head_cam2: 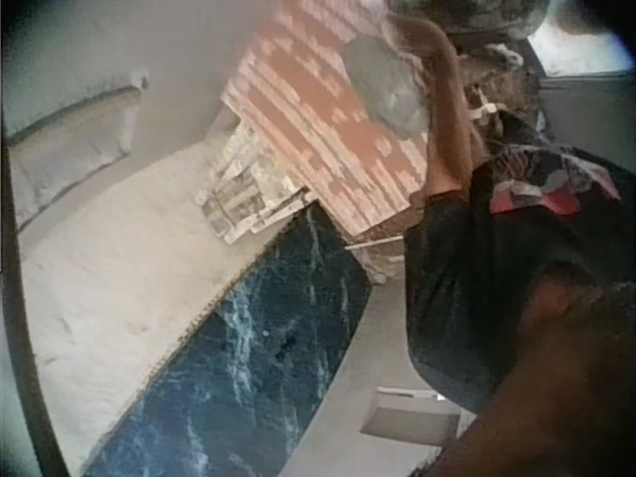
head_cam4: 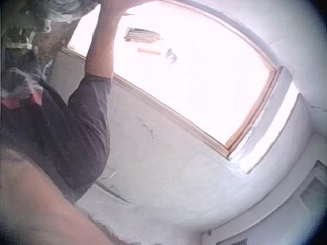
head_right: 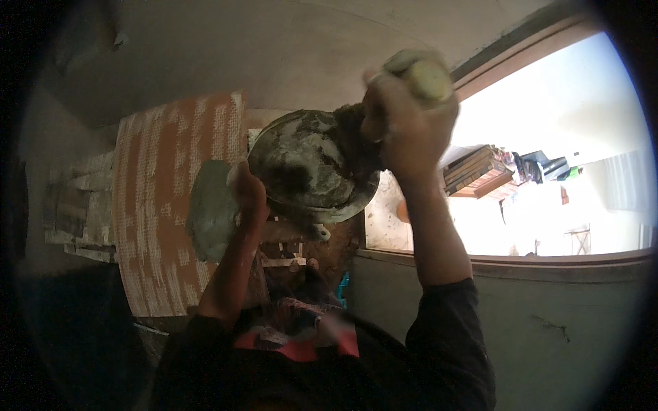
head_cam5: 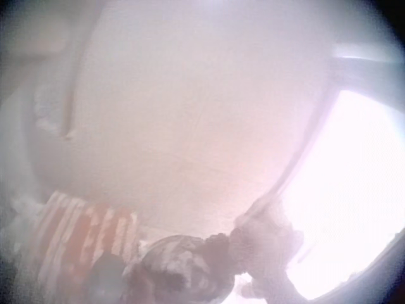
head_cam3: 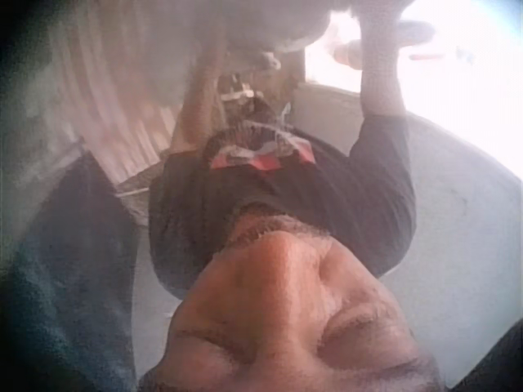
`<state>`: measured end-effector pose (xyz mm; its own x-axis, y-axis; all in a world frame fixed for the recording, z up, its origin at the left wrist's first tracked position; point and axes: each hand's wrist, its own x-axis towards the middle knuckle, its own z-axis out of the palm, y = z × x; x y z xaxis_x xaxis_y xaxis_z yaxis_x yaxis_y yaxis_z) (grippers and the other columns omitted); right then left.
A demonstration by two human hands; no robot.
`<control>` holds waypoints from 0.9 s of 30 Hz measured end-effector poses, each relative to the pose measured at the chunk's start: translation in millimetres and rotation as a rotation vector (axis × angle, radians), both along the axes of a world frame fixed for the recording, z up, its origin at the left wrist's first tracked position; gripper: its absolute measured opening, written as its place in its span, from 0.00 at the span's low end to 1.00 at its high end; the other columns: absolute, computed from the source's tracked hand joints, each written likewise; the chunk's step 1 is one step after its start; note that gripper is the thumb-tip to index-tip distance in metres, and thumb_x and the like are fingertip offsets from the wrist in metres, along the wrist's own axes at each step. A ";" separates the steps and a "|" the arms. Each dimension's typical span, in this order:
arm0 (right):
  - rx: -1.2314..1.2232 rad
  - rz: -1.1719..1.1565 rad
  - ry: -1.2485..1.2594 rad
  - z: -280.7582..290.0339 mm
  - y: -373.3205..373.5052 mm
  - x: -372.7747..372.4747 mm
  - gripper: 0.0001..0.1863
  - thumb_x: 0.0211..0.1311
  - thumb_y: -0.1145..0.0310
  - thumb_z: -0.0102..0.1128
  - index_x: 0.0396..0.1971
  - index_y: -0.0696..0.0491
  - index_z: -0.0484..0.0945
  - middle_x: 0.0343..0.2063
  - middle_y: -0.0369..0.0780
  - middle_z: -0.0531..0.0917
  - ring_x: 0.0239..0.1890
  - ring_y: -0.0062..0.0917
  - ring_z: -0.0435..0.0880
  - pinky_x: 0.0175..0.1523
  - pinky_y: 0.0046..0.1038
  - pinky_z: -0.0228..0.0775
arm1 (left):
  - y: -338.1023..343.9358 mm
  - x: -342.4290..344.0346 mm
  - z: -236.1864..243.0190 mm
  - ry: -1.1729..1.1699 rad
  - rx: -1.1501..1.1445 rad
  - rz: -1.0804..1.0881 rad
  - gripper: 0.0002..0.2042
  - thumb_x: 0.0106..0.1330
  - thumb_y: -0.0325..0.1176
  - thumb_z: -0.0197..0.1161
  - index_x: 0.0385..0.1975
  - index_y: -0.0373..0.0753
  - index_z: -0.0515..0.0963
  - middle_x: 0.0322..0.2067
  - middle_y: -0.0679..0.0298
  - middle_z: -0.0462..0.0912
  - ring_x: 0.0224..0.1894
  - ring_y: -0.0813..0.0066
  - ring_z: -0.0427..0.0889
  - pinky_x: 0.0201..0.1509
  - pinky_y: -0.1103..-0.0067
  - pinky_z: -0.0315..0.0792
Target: The person applies mortar to the back of a tile using a trowel, taking mortar from a bucket and spreading it across the tile surface.
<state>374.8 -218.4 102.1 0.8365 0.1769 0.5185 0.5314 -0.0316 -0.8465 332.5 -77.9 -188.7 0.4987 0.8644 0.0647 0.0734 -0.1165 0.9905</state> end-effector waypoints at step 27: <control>0.121 -0.746 1.147 -378.0 -345.3 -226.5 0.14 0.68 0.67 0.50 0.49 0.57 0.75 0.33 0.38 0.82 0.33 0.22 0.82 0.38 0.24 0.74 | 23.1 -101.5 28.2 0.084 -0.368 -0.461 0.18 0.72 0.49 0.47 0.45 0.40 0.73 0.34 0.65 0.74 0.34 0.72 0.71 0.40 0.71 0.67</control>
<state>148.3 -563.8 -276.0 0.6785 -0.4956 -0.5422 -0.5722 0.1062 -0.8132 231.0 -54.8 -160.5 0.8180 0.5158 -0.2546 0.1771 0.1953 0.9646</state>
